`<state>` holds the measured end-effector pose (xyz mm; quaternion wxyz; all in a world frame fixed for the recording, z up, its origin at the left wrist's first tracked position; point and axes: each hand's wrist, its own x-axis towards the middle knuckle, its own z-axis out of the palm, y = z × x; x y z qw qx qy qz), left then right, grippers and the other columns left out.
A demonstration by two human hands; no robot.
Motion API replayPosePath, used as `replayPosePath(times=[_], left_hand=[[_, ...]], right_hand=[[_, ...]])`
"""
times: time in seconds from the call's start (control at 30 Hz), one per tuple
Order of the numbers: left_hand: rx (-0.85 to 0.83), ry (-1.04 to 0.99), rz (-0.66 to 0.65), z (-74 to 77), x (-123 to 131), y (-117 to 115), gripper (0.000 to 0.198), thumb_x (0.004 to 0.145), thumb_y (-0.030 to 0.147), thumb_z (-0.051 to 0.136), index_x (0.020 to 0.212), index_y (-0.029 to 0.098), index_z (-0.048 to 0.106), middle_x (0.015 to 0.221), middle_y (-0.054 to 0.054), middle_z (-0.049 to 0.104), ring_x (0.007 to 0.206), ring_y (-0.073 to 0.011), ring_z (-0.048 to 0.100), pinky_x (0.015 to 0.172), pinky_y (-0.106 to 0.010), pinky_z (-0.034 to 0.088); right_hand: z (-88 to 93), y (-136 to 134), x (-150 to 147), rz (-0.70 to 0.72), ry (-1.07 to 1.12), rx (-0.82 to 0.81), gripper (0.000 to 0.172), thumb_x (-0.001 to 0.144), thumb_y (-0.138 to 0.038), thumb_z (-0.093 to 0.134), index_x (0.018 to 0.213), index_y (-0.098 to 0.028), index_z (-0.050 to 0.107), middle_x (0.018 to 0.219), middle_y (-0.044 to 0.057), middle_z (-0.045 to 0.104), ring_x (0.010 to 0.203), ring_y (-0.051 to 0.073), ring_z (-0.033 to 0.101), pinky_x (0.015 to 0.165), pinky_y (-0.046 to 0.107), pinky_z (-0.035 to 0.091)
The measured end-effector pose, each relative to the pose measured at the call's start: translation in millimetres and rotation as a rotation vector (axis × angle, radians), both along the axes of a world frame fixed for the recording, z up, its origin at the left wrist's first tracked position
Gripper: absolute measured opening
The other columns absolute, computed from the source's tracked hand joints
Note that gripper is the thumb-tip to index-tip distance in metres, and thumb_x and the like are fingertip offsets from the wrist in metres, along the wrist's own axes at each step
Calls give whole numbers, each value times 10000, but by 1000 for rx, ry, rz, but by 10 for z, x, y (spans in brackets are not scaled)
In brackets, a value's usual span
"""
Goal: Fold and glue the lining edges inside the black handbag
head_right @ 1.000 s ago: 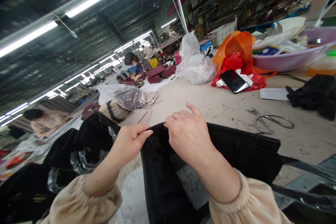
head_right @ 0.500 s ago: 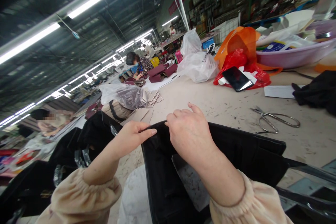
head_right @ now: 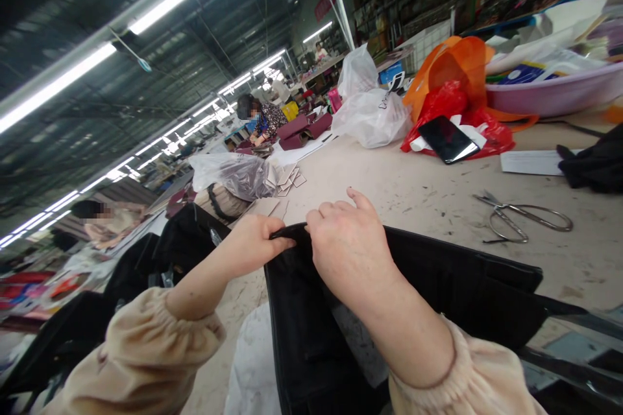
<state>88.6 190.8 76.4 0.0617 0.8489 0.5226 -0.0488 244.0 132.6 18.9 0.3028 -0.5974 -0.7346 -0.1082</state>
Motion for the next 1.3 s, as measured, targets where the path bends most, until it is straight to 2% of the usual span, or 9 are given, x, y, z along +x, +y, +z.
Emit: replayPosePath(times=[0.3,0.47,0.57,0.67,0.73,0.8,0.9,1.17,1.3], left_hand=[[-32,-39,44,-25,29,-3,262,674,354,611,508,177,513,464,39,379,486,-111,383,463,-248,188],[16,-73,38,-61,14,-10,294,666,345,597,470,178,455,463,44,286,502,-112,357,470,-250,185],[25,-125,54,-91,-22,-27,296,662,331,605,464,176,450,476,48,268,506,-107,334,469,-245,195],[-21,-216,64,-126,-87,-64,294,678,365,626,494,169,507,474,48,338,514,-106,373,463,-229,228],[-53,-305,54,-145,-129,-102,237,712,351,616,568,165,582,501,47,438,539,-108,434,477,-214,278],[-55,-402,20,-158,-157,-142,158,758,294,584,695,168,655,584,43,559,593,-111,500,534,-200,345],[-29,-503,-46,-175,-172,-180,186,819,218,517,828,181,699,709,35,665,665,-116,561,632,-192,401],[4,-623,36,-254,-169,-201,200,816,181,531,828,191,730,747,37,713,699,-131,609,645,-189,437],[12,-616,85,-283,-170,-218,194,812,198,534,818,176,727,728,26,707,683,-135,600,613,-198,423]], right_hand=[[19,-11,-26,-3,1,-27,172,877,-217,484,769,-178,613,761,41,645,759,200,579,996,427,243],[19,-18,-128,60,69,-12,132,864,-294,553,918,-204,633,871,33,656,848,201,568,1041,484,143],[-11,0,-189,76,80,-4,137,883,-273,526,850,-216,646,802,8,651,798,179,557,1048,504,92],[-42,25,-216,67,101,13,172,886,-251,514,785,-212,648,767,0,647,767,171,544,1048,498,91],[-54,36,-223,62,119,21,165,874,-238,522,774,-206,649,766,2,649,762,172,539,1046,484,111],[-61,40,-229,59,131,28,155,860,-208,524,765,-200,646,758,2,646,758,172,536,1044,466,133],[-69,44,-241,67,138,47,145,841,-170,520,763,-194,640,749,1,638,756,172,534,1042,441,160],[-98,75,-269,93,131,102,163,841,-160,509,731,-196,623,723,-4,626,739,165,535,1046,403,189],[-44,22,-183,99,73,46,103,845,-182,542,877,-194,640,810,15,651,790,179,564,1028,393,214]])
